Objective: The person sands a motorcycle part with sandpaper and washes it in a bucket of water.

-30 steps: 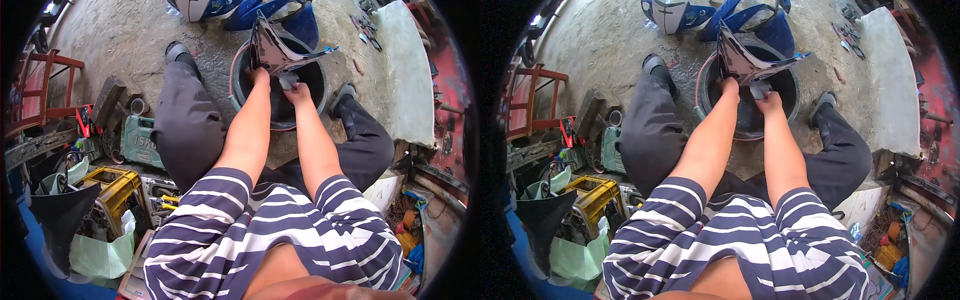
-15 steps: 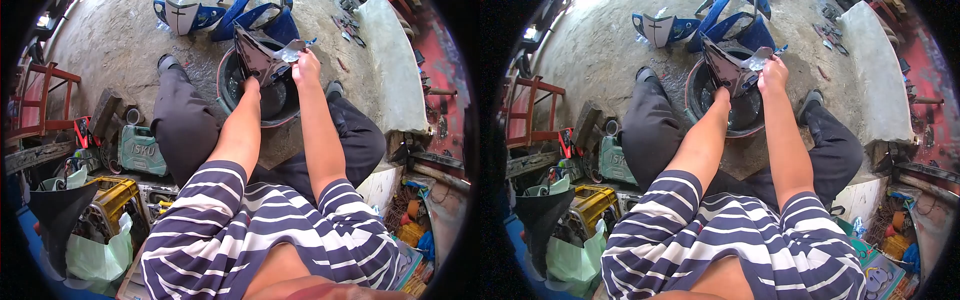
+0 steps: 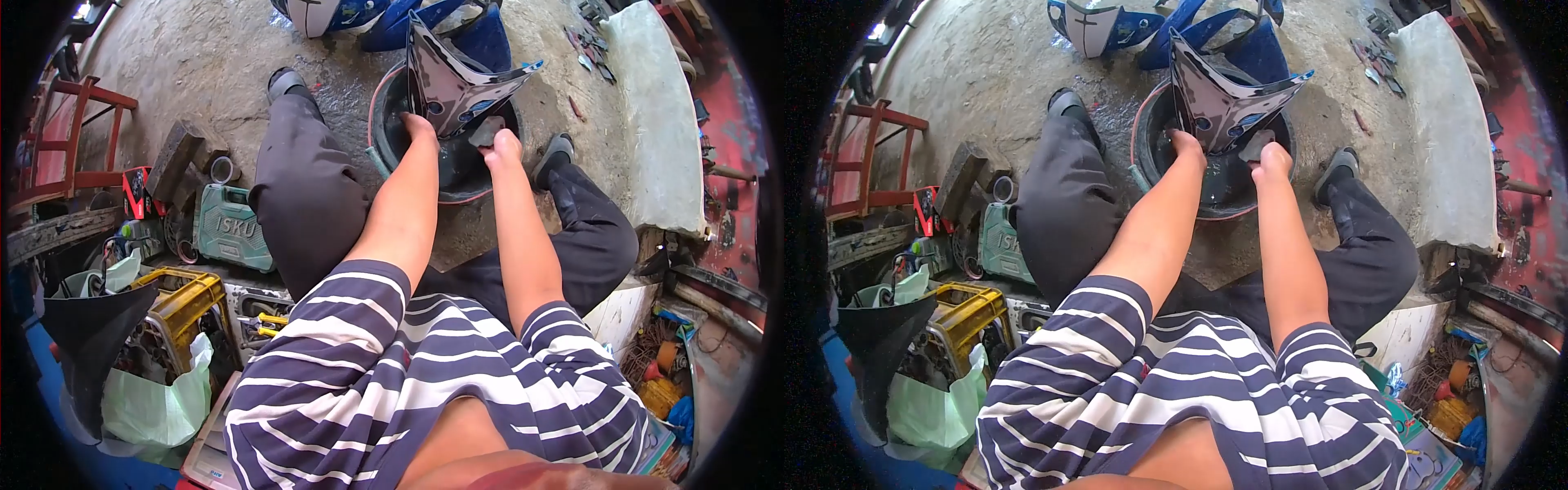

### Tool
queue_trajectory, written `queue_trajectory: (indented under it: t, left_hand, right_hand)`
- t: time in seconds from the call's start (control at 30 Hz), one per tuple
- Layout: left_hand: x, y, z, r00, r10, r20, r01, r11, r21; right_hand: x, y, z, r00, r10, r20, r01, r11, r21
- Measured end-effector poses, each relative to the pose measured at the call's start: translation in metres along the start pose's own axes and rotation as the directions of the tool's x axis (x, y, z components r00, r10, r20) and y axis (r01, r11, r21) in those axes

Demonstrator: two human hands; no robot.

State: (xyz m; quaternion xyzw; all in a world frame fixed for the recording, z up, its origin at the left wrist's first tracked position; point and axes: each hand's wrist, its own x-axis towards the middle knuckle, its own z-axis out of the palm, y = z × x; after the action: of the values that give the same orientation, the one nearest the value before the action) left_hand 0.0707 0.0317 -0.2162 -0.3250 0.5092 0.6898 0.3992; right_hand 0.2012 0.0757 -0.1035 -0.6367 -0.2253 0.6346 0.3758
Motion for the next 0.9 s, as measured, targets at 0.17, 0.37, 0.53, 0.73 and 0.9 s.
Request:
queue_trajectory:
  t: [0.17, 0.37, 0.53, 0.73, 0.9]
  left_hand:
    - [0.029, -0.013, -0.002, 0.999, -0.009, 0.048, 0.004, 0.995, 0.103]
    - [-0.040, 0.031, -0.005, 0.969, -0.045, 0.243, 0.016, 0.993, 0.118]
    - [-0.038, 0.036, 0.000, 0.971, -0.037, 0.236, 0.011, 0.994, 0.112]
    - [-0.048, 0.045, 0.003, 0.984, -0.110, 0.141, 0.081, 0.976, 0.201]
    - [-0.035, 0.043, -0.001, 0.970, -0.081, 0.230, 0.017, 0.963, 0.268]
  right_hand:
    - [0.071, 0.053, -0.001, 0.987, 0.084, -0.137, -0.123, 0.945, -0.304]
    - [0.118, 0.102, -0.002, 0.937, 0.201, -0.287, -0.318, 0.831, -0.456]
    - [0.129, 0.118, -0.007, 0.923, 0.219, -0.316, -0.363, 0.768, -0.527]
    - [0.132, 0.130, -0.006, 0.916, 0.226, -0.333, -0.383, 0.740, -0.552]
    - [0.138, 0.133, -0.005, 0.916, 0.230, -0.330, -0.379, 0.767, -0.518]
